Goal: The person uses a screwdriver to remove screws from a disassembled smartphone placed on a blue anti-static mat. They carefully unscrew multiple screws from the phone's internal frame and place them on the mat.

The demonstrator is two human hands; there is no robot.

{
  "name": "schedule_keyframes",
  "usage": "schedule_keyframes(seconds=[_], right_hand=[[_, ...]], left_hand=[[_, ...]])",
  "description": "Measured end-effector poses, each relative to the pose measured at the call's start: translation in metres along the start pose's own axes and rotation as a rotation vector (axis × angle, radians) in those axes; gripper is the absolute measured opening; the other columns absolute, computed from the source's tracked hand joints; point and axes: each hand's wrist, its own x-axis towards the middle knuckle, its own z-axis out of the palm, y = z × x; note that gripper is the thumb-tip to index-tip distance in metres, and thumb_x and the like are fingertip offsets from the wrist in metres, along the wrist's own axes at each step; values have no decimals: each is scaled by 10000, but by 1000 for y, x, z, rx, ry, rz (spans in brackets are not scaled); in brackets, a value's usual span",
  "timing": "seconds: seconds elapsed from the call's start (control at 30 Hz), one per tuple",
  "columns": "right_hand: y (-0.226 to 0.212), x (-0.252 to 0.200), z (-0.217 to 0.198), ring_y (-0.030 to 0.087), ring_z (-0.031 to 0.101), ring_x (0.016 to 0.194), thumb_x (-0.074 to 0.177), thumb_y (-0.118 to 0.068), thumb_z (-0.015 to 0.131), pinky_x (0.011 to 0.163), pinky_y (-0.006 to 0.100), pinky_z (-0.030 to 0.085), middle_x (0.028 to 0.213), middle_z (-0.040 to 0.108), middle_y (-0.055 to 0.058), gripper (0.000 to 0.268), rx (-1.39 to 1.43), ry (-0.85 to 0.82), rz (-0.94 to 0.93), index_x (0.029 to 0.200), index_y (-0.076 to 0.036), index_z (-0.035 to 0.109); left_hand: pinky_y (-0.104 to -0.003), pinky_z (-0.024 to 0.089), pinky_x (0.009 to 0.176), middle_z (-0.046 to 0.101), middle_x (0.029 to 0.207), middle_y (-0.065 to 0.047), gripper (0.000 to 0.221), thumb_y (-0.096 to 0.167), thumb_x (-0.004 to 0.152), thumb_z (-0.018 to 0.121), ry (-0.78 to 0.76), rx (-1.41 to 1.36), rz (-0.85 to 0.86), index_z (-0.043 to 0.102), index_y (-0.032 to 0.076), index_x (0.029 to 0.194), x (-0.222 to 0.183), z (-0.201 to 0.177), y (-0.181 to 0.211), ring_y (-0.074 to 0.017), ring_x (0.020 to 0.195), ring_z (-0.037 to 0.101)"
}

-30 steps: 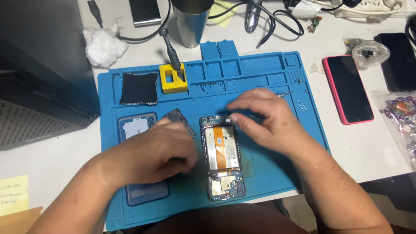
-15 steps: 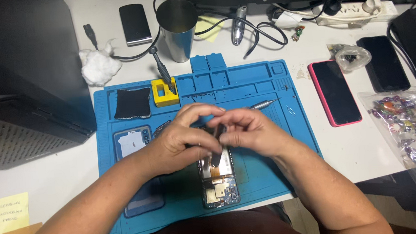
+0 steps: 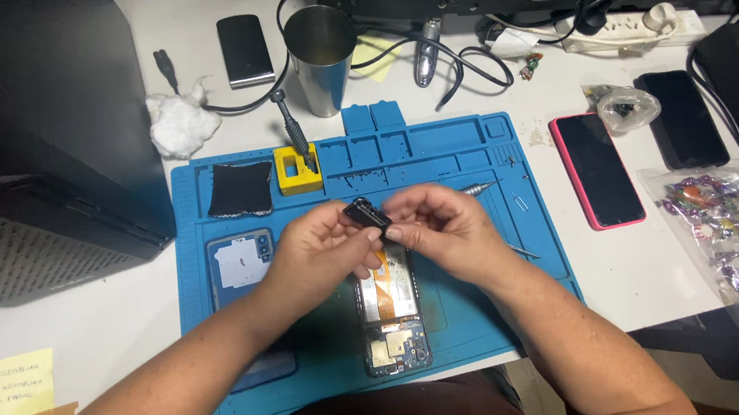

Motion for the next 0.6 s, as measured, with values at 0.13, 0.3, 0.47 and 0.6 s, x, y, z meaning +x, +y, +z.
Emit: schedule_keyframes(seconds=[0.13,0.3,0.47,0.6], right_hand=[[-8,2,-2,90,660,754,815,2,840,679,257,595,791,754,67,221,-105,-37,-63,1026,8,776],[-24,11,-5,210,728,746,857,-41,809,688,357,603,791,782,117,137,-453,-88,-93,994,-39,810],[-25,12,-1,324,757,784,862,-27,773,718,423,614,823,787,160,115,-577,-156,-58,971,-30,809],[-28,12,4,344,762,794,865,-26,755,738,441,620,833,787,162,108,-648,-197,-44,953,-35,817]], left_hand=[[-274,641,488,762,782,-219,179,59,927,664,-90,137,0,698,-80,1034,-2,-11,9,-217,635,772],[-383,672,633,761,916,-197,329,-20,879,715,8,489,191,682,-53,1204,6,-30,41,-236,789,772],[-381,613,681,768,902,-187,223,-53,882,678,-120,816,243,756,-18,1088,9,-29,41,-295,809,735],[-413,575,814,772,941,-160,196,-18,899,687,-197,984,255,771,0,1075,8,-32,24,-302,893,715]])
